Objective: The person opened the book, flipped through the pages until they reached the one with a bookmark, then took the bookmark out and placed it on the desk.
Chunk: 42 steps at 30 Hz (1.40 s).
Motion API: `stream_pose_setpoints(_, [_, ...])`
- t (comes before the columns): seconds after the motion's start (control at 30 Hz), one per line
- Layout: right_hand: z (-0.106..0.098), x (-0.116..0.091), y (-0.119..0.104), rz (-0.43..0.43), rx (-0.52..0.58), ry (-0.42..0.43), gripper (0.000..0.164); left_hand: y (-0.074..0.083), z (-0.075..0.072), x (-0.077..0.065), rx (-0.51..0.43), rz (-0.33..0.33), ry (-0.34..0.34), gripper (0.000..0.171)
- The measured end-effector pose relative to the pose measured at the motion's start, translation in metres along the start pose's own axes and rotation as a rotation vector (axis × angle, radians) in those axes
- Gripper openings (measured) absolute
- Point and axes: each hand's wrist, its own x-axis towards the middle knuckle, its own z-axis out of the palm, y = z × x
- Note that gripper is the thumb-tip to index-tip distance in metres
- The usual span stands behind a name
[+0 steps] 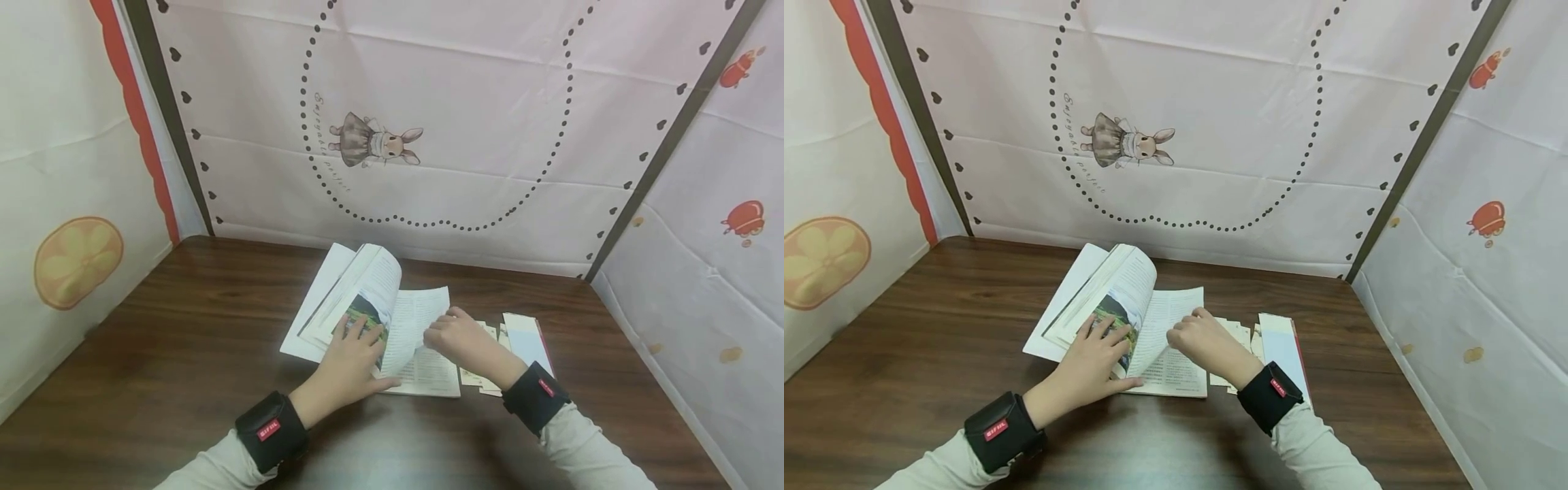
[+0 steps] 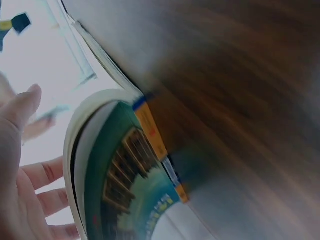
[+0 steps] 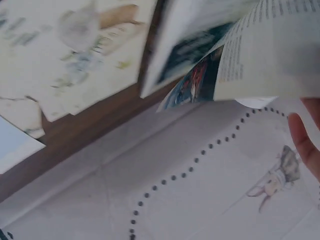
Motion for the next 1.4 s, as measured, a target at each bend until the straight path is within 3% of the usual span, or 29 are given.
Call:
stream_pose_setpoints(0.13, [-0.012,0.009,-0.006,-0.006,-0.007,0.094,0.017,0.006,0.003,0.003,0.029,-0.035,0.006,0.071])
stream_pose_setpoints(0.33, [-0.017,0.018,-0.012,-0.053,-0.06,0.283,0.018,0.012,0.007,0.008,0.02,-0.077,0.083,0.036])
stream_pose_setpoints(0.47, [-0.012,0.017,-0.011,0.027,-0.005,0.398,0.019,0.01,0.005,0.009,-0.015,-0.112,0.168,0.023])
stream_pose_setpoints(0.6, [-0.005,0.011,-0.008,0.125,0.1,0.436,0.029,0.007,0.003,0.006,-0.05,-0.157,0.212,0.023])
stream_pose_setpoints(0.67, [-0.002,0.006,-0.007,0.19,0.158,0.355,0.038,0.006,0.002,0.006,-0.079,-0.19,0.235,0.025])
stream_pose_setpoints(0.73, [0.003,0.001,-0.006,0.245,0.223,0.194,0.047,0.003,0.002,0.005,-0.109,-0.223,0.281,0.034])
stream_pose_setpoints(0.83, [0.014,-0.011,-0.008,0.318,0.319,-0.137,0.064,-0.003,0.001,0.005,-0.142,-0.254,0.335,0.072])
stream_pose_setpoints(0.93, [0.027,-0.021,-0.011,0.332,0.376,-0.35,0.078,-0.008,0.0,0.004,-0.109,-0.259,0.358,0.111])
stream_pose_setpoints(1.0, [0.034,-0.024,-0.013,0.346,0.387,-0.406,0.082,-0.009,-0.001,0.004,-0.041,-0.238,0.335,0.119])
stream_pose_setpoints(1.07, [0.037,-0.025,-0.013,0.338,0.365,-0.405,0.082,-0.009,-0.002,0.004,0.021,-0.177,0.308,0.116])
stream_pose_setpoints(1.13, [0.039,-0.024,-0.012,0.341,0.363,-0.399,0.081,-0.009,-0.004,0.004,0.084,-0.083,0.263,0.107])
stream_pose_setpoints(1.27, [0.039,-0.021,-0.008,0.33,0.396,-0.391,0.08,-0.01,-0.005,0.002,0.124,0.125,0.132,0.087])
stream_pose_setpoints(1.4, [0.04,-0.021,-0.005,0.351,0.439,-0.423,0.081,-0.012,-0.004,-0.002,0.147,0.212,-0.015,0.065])
